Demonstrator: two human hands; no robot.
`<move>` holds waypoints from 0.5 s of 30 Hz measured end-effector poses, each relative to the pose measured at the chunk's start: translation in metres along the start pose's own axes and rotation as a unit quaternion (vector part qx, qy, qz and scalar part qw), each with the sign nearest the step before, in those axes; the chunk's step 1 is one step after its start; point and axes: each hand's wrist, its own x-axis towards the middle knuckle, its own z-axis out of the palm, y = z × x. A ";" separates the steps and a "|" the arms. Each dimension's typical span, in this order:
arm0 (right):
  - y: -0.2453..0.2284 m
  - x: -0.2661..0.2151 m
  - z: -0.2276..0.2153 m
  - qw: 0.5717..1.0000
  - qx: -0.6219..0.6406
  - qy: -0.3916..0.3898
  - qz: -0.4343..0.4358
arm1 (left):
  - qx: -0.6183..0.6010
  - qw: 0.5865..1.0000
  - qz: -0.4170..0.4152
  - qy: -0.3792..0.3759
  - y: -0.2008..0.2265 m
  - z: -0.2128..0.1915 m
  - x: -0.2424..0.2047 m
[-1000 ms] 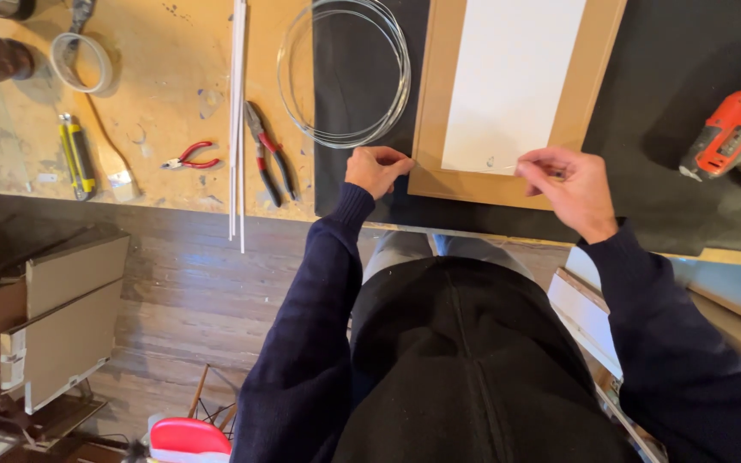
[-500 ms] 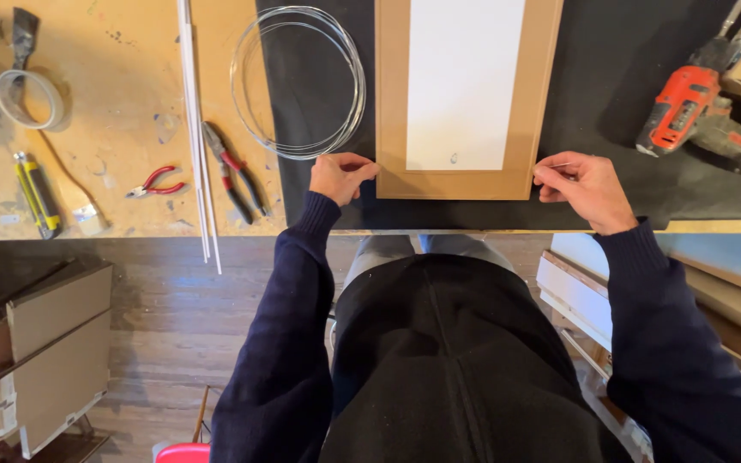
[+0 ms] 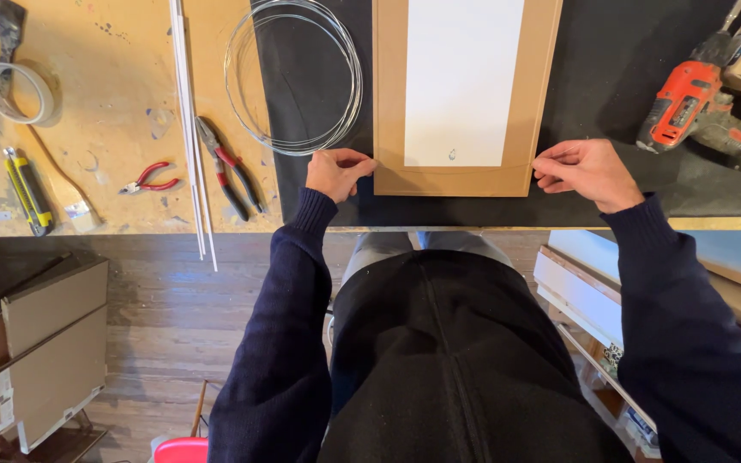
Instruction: Measure and cut picture hanging wire for a frame.
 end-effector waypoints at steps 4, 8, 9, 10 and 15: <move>-0.008 -0.002 0.000 1.000 -0.006 0.001 0.016 | -0.005 1.000 -0.002 0.003 -0.002 0.001 0.001; -0.001 0.002 0.000 1.000 -0.009 -0.001 0.012 | -0.014 1.000 0.001 0.004 -0.001 0.001 -0.001; 0.003 0.003 -0.001 1.000 -0.007 0.000 0.003 | -0.018 1.000 0.002 0.003 0.000 0.001 -0.002; 0.006 0.004 -0.001 1.000 -0.007 -0.001 0.004 | -0.019 1.000 0.001 0.004 0.000 0.001 -0.002; 0.015 0.008 -0.002 0.999 -0.019 0.015 -0.035 | -0.022 1.000 0.002 0.003 -0.003 0.001 0.000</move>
